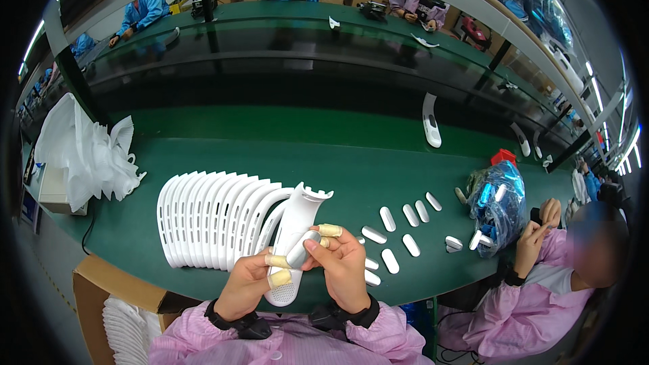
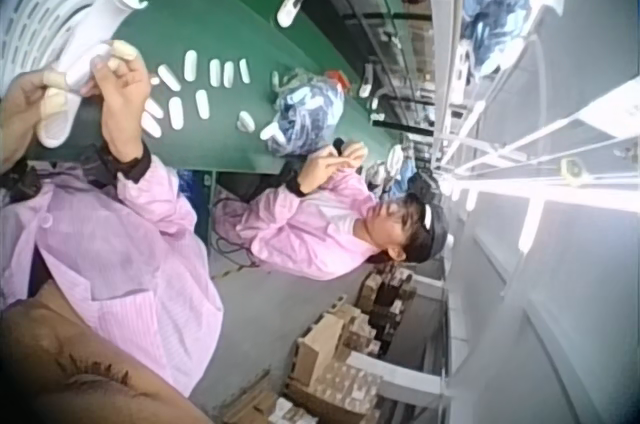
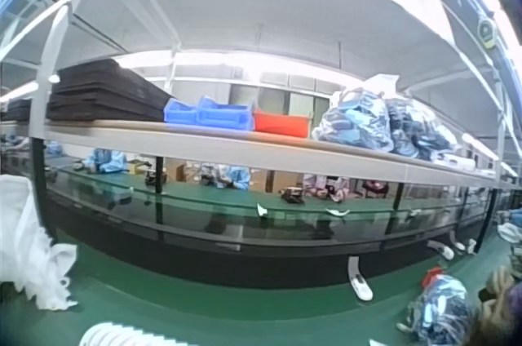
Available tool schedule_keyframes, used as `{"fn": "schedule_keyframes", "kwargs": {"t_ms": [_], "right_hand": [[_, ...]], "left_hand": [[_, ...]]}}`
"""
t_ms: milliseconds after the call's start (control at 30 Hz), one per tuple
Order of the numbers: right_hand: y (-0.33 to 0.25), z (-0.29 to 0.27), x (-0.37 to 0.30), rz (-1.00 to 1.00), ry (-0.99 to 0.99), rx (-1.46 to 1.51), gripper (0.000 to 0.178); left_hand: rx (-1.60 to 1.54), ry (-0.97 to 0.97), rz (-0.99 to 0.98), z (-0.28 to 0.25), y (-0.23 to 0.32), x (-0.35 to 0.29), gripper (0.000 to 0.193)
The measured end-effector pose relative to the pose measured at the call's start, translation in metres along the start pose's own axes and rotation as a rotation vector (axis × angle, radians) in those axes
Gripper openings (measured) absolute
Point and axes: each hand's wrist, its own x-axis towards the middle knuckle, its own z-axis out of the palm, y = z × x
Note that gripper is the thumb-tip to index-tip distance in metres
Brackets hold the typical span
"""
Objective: The recorder is assembling small white plastic components by fitting internal parts and covers together at a factory workbench.
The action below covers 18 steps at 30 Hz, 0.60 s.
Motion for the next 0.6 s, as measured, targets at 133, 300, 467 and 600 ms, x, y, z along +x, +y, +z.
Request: {"fn": "schedule_keyframes", "kwargs": {"t_ms": [133,300,467,600], "right_hand": [[0.004,0.004,-0.002,-0.023,0.03,-0.033,0.023],[0.007,0.009,-0.007,-0.048,0.094,-0.056,0.025],[0.01,0.01,-0.01,-0.075,0.117,-0.058,0.024],[0.006,0.011,-0.012,-0.077,0.158,-0.064,0.025]], "left_hand": [[0.031,0.048,0.014,-0.002,-0.007,0.001,0.017],[0.098,0.155,0.101,0.006,-0.01,0.0,0.014],[0.224,0.177,0.196,0.004,-0.013,-0.001,0.012],[0.292,0.161,0.208,0.006,-0.01,0.0,0.01]]}}
